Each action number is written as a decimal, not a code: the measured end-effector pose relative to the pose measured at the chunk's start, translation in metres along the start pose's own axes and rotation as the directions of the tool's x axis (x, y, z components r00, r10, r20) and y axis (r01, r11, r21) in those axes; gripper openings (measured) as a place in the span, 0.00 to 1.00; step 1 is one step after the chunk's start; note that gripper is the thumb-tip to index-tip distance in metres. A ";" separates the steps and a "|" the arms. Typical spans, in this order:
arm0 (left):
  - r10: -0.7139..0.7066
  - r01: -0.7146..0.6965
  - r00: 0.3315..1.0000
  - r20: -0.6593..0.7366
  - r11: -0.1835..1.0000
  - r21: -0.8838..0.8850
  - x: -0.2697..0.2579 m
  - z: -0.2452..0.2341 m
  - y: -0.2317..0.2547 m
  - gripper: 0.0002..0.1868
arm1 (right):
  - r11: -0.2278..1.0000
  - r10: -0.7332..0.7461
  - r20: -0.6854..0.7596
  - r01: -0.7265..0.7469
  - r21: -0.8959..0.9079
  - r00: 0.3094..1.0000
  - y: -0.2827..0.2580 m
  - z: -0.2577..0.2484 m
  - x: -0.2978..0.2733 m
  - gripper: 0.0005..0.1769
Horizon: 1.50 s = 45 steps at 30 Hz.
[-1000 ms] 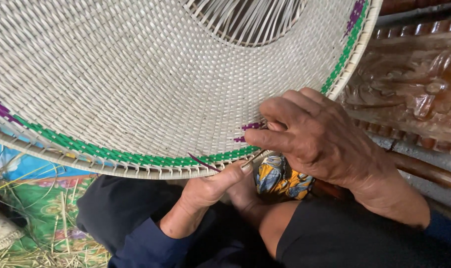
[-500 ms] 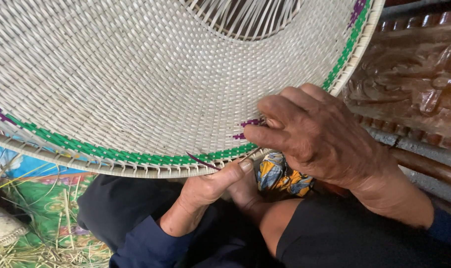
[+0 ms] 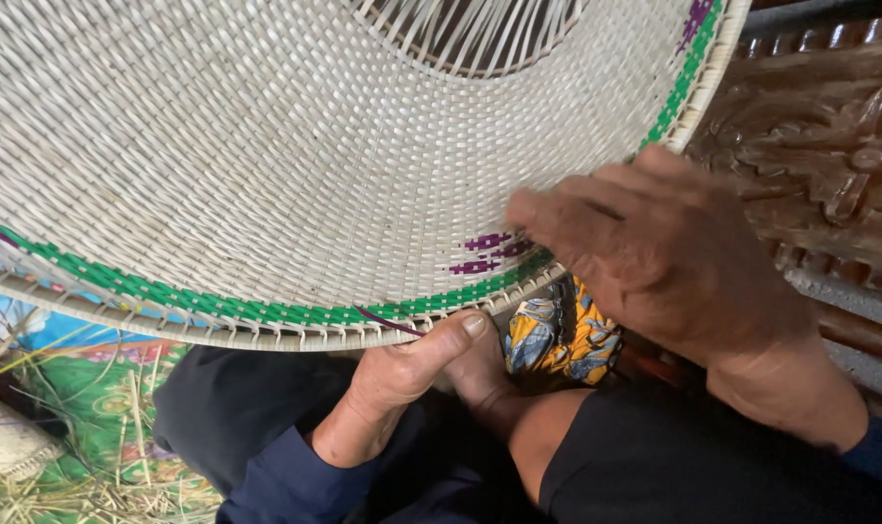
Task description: Weaving a traditional fan by threading colored strands through a circular frame.
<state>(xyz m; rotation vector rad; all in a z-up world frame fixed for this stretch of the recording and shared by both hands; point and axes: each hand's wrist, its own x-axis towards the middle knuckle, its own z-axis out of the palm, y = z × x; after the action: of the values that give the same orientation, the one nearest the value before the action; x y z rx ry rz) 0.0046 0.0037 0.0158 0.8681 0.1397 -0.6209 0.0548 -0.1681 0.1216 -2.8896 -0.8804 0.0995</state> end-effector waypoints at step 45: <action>-0.149 0.015 0.931 -0.334 0.928 -0.371 -0.072 -0.028 -0.094 0.10 | -0.058 0.751 0.206 -0.248 0.967 0.627 0.014 0.154 -0.061 0.19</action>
<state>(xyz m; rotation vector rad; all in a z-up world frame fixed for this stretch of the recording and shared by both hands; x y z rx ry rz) -0.1036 0.0113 -0.0396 0.6073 0.6080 -0.4888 -0.0036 -0.1991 -0.0314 -1.5869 0.4621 0.0688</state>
